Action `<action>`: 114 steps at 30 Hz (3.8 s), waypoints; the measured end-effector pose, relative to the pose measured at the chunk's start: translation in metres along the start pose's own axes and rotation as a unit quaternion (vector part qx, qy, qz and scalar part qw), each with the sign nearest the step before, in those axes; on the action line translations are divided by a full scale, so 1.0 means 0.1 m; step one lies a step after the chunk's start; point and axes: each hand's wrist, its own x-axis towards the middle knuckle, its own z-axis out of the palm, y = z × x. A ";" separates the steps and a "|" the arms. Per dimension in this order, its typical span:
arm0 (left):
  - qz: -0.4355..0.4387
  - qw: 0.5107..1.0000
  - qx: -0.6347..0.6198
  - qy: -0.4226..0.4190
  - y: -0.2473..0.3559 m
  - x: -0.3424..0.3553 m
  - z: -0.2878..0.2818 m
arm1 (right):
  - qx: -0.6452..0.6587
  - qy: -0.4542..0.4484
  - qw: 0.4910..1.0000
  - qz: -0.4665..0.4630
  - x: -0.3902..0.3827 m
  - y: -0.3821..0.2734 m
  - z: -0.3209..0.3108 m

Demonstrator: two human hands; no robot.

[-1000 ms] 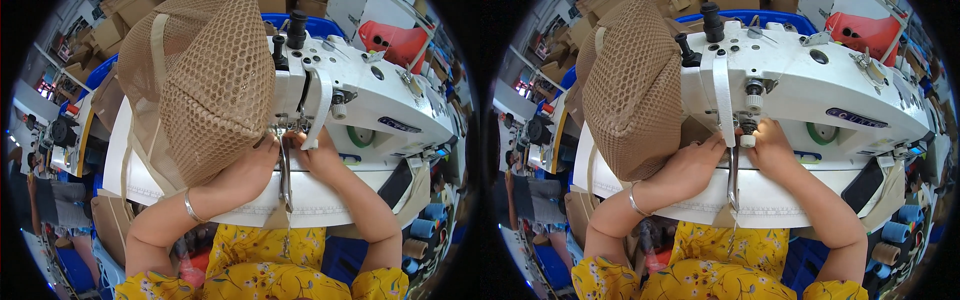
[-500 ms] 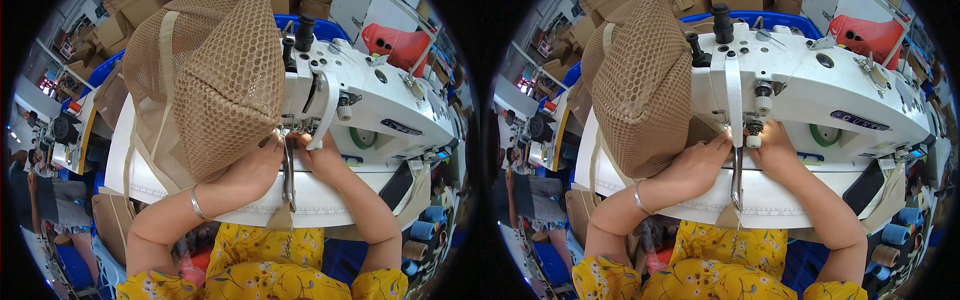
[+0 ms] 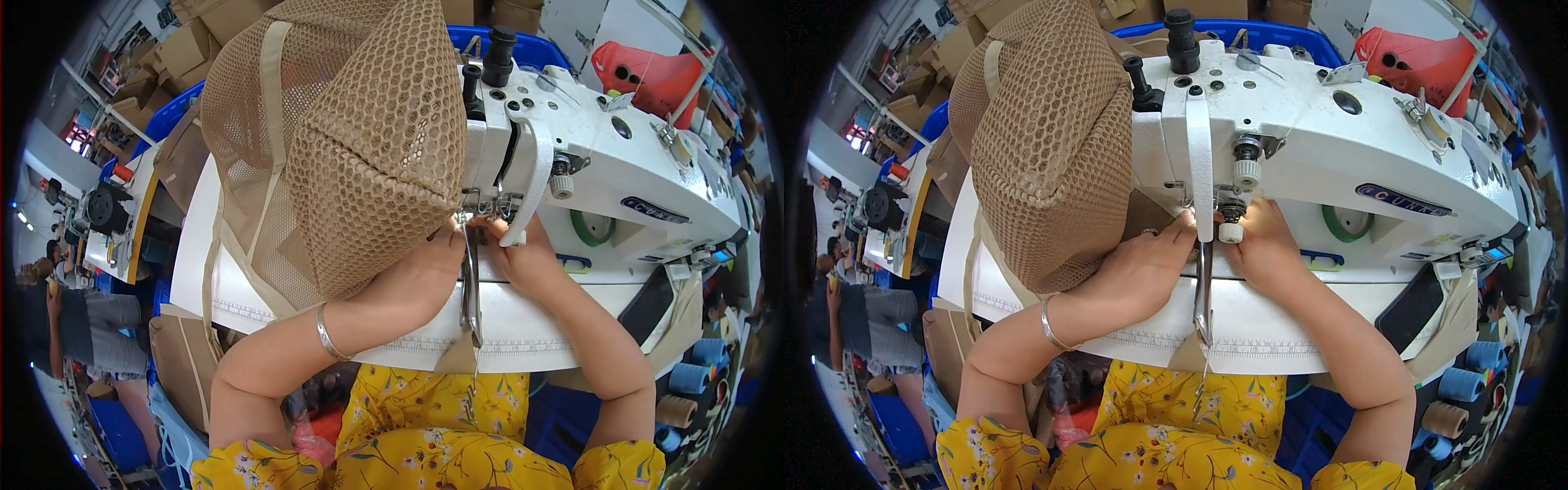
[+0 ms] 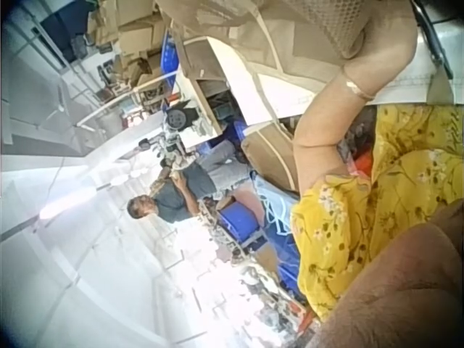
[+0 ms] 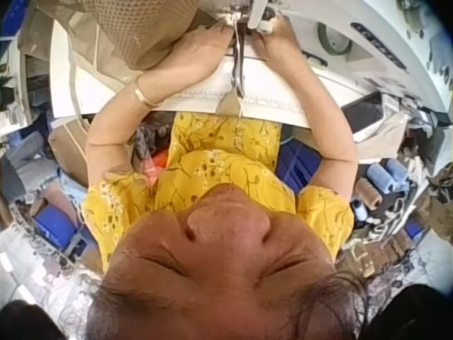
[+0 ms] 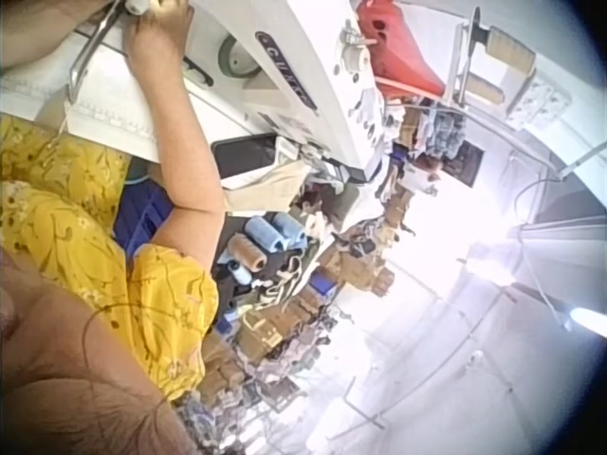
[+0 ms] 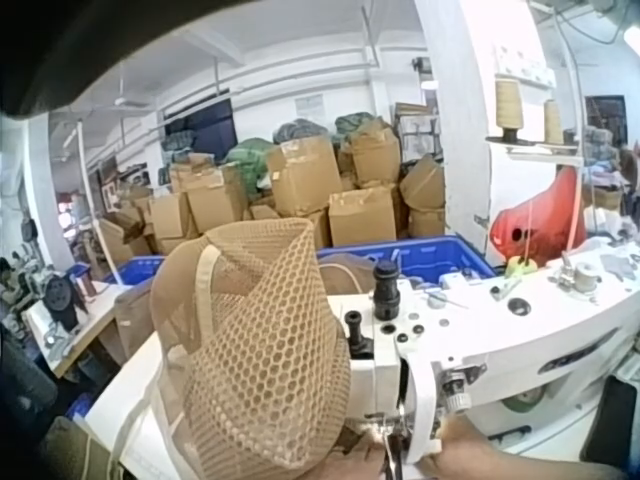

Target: Sewing a mesh bag using an industrial sewing machine.

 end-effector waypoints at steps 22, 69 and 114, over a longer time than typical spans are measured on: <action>0.028 0.993 -0.013 0.114 0.01 -0.09 0.16 | 0.012 -0.039 0.999 0.025 0.00 -0.01 -0.01; 0.124 0.875 0.396 0.251 0.33 -0.75 0.17 | -0.012 -0.008 1.000 -0.020 -0.01 0.05 0.02; 0.207 0.958 0.124 0.154 0.10 -1.05 0.05 | 0.202 -0.187 0.961 -0.024 0.26 -1.01 -0.30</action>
